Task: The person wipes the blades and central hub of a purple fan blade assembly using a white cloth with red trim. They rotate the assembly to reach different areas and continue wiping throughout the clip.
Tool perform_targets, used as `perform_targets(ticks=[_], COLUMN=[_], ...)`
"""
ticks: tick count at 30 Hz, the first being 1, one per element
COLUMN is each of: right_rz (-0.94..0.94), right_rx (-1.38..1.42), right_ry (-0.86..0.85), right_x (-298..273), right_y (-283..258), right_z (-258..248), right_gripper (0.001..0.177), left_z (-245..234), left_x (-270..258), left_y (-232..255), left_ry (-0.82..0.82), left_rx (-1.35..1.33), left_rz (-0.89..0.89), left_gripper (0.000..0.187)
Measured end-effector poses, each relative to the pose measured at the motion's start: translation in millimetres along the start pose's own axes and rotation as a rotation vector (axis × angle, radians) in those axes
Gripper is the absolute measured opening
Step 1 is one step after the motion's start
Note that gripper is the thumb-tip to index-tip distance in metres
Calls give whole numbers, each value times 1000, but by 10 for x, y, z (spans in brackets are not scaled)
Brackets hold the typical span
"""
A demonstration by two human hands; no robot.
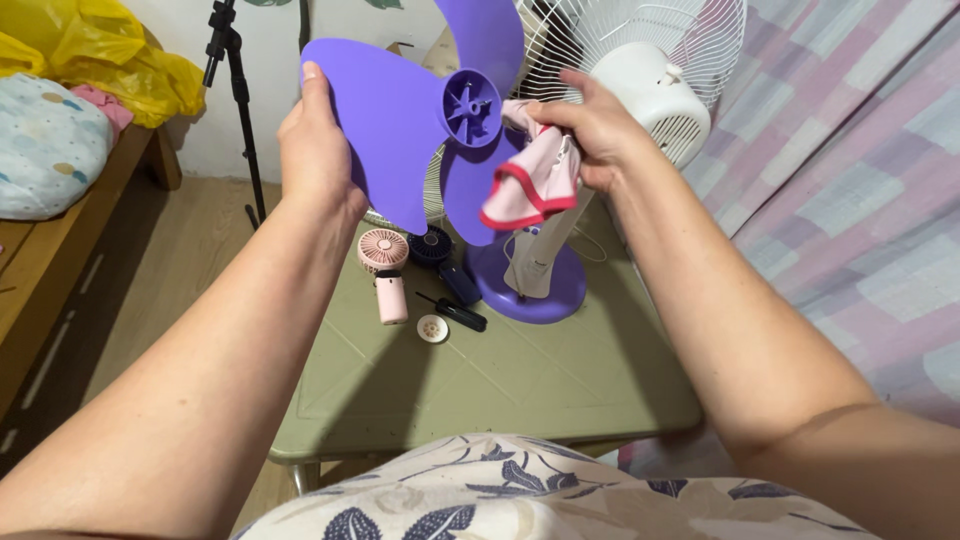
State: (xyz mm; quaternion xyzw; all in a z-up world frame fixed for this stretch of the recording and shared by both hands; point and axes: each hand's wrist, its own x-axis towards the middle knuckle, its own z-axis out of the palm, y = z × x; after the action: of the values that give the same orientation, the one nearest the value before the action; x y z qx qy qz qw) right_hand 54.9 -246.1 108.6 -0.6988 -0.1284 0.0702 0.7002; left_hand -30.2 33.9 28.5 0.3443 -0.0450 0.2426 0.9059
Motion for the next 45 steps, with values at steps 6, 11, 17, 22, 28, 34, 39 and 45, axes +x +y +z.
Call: perform_targets(ticks=[6, 11, 17, 22, 28, 34, 39, 45], right_rz=[-569, -920, -1045, -653, -1057, -1074, -776, -540], right_rx=[-993, -1203, -1204, -792, -1159, -1261, -774, -335], right_ry=[-32, -52, 138, 320, -154, -156, 188, 336], right_x=[-92, -193, -102, 84, -77, -102, 47, 226], right_y=[-97, 102, 364, 488, 275, 154, 371, 466], right_z=[300, 485, 502, 596, 471, 436, 520, 640], right_gripper=[98, 90, 71, 60, 75, 65, 61, 68], left_z=[163, 185, 212, 185, 59, 130, 231, 233], left_x=[-83, -83, -15, -16, 65, 92, 55, 39], left_y=[36, 54, -64, -145, 29, 15, -31, -78], left_ry=[-9, -56, -5, 19, -66, -111, -38, 20], left_rx=[-12, -40, 44, -8, 18, 77, 94, 249], left_rz=[-33, -57, 15, 29, -14, 21, 84, 155], left_gripper=[49, 48, 52, 51, 48, 47, 50, 52])
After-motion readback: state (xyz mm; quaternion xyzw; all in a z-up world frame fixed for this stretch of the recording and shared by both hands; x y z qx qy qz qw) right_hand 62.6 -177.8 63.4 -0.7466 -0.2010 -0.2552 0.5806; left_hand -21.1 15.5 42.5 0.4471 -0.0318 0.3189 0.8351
